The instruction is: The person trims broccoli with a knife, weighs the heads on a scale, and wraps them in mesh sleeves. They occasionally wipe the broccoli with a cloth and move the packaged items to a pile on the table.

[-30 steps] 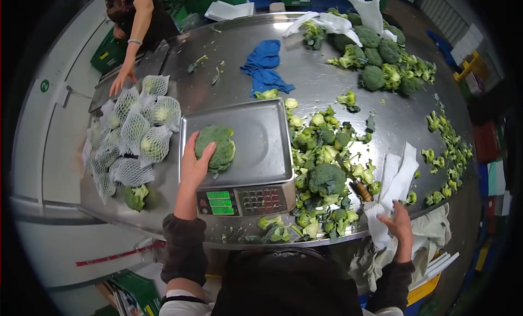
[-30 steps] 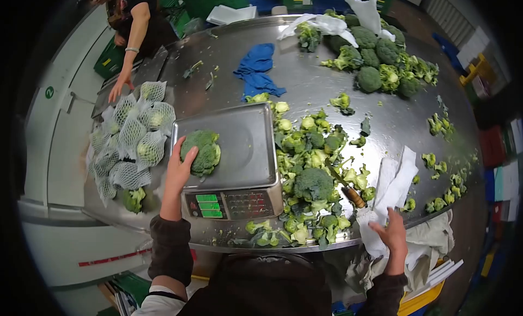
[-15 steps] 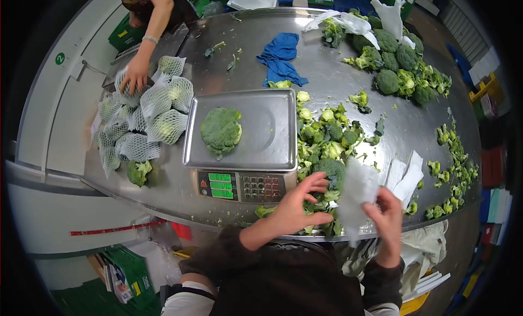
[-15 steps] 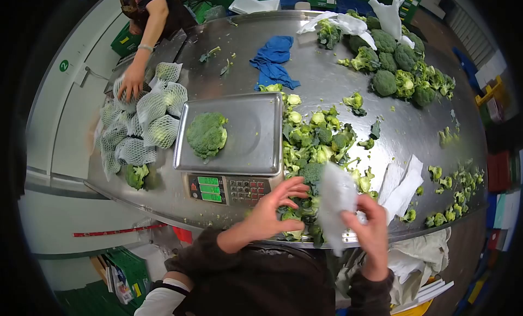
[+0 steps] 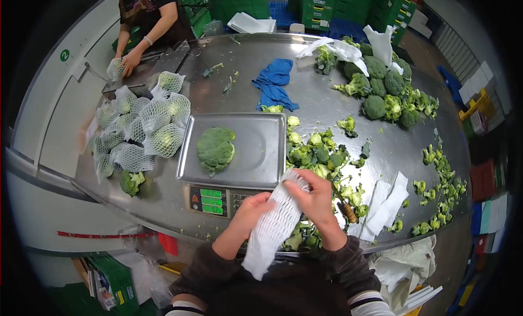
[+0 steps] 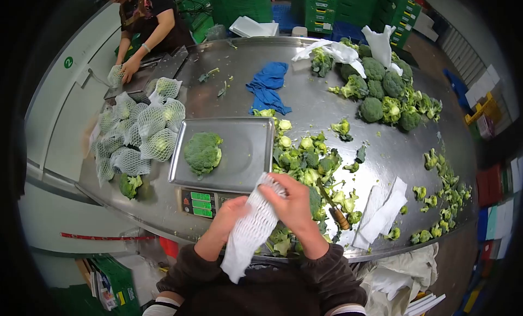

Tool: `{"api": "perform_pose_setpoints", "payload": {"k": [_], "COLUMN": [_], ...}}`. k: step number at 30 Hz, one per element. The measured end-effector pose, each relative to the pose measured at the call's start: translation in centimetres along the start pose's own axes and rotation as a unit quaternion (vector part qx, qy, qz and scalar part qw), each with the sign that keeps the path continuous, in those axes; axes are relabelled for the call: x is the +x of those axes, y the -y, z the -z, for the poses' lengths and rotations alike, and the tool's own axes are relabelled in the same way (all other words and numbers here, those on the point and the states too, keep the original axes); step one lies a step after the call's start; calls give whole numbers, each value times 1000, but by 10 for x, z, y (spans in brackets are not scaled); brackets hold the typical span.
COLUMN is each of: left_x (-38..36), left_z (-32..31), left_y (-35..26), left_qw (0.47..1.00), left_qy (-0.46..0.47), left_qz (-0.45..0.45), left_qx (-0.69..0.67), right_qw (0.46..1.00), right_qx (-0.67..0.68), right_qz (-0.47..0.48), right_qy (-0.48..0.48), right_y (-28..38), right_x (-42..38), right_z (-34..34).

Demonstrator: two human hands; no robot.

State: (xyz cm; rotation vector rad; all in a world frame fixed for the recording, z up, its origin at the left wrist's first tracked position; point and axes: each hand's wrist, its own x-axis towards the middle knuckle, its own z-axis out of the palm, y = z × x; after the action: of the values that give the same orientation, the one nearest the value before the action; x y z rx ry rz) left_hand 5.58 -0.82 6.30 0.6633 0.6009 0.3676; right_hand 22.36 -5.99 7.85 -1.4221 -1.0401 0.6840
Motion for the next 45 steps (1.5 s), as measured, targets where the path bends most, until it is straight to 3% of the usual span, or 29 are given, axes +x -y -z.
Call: {"api": "perform_pose_setpoints", "payload": {"k": [2, 4, 5, 6, 7, 8, 10, 12, 13, 14, 15, 16, 18, 20, 22, 24, 25, 27, 29, 30, 31, 32, 33, 34, 35, 37, 40, 43, 45], "left_x": [8, 29, 22, 17, 17, 16, 1, -15, -20, -22, -23, -23, -18, -30, -48, -54, -59, -60, -51, -46, -39, -36, -22, -5, 8, 30, 24, -1, -19], "left_z": [-3, 21, 18, 6, 7, 9, 14, 26, 26, 37, 43, 50, 75, 100, 87, 108, 109, 116, 136, 140, 140, 137, 155, 177, 182, 179, 183, 185, 165], "left_y": [6, 34, 33, 37, 41, 40, 34, 27, 20, 14, 1, -16, -37, -49, -43, -30, -22, -12, -26, -43, -63, -82, -79, -73, -75, -83, -81, -72, -73], "left_qw": [991, 994, 969, 985, 979, 973, 962, 962, 962, 964, 963, 958, 945, 933, 961, 962, 977, 991, 978, 953, 929, 899, 858, 801, 801, 918, 932, 936, 940], "left_qy": [-66, -71, 46, -81, -83, -85, -94, -59, -64, -53, -46, -36, -106, -57, -204, -52, -42, -28, -104, -167, -240, -313, -334, -350, -350, -371, -301, -194, -166], "left_qz": [50, -69, -50, -143, -175, -206, -242, -247, -264, -254, -244, -236, -208, -134, -177, 9, 62, 132, 64, 11, -10, -32, -152, -270, -271, -129, -193, -291, -287], "left_qx": [-107, -48, -239, 52, 58, 66, 85, 98, 23, -57, -108, -156, -227, -328, -52, -270, -202, -7, 168, 253, 280, 306, 359, 405, 404, 53, -58, 36, 85], "right_qw": [974, 943, 982, 999, 994, 994, 981, 989, 949, 721, 769, 771, 758, 708, 743, 765, 734, 752, 768, 919, 973, 989, 989, 988, 981, 970, 986, 994, 974], "right_qx": [178, 269, 149, 25, 42, -73, -147, -96, 275, 592, 504, 505, 486, 437, 410, 483, 546, 506, 458, 208, -64, -66, -120, -138, -160, -181, -158, -55, -11], "right_qz": [-131, -193, -119, -40, -97, 13, 86, 97, -143, -356, -355, -352, -432, -488, -444, -354, -321, -353, -382, -240, -73, -30, 64, 64, 102, 141, 56, 92, 40], "right_qy": [-42, -8, -7, -6, -19, -82, -93, -61, -56, -41, -168, -165, 52, 265, 289, 236, 246, 233, 234, 235, 210, 127, 56, 0, -43, -83, -13, 32, 224], "right_y": [-2, -16, -26, -20, -8, -12, -12, -22, -25, -28, -33, -35, -39, -41, -18, -21, -33, -27, -27, -25, -22, -12, -22, -16, -34, -51, -29, 31, 54], "right_x": [0, -6, -12, -14, -20, -22, -17, -11, -11, -14, -22, -29, -50, -55, -36, -13, -2, 14, 28, 37, 46, 57, 68, 79, 92, 99, 92, 54, 36], "right_z": [-8, -22, -32, -44, -45, -52, -44, -35, -33, -34, -48, -58, -75, -89, -92, -87, -85, -86, -93, -96, -100, -106, -115, -125, -137, -147, -142, -115, -96]}}
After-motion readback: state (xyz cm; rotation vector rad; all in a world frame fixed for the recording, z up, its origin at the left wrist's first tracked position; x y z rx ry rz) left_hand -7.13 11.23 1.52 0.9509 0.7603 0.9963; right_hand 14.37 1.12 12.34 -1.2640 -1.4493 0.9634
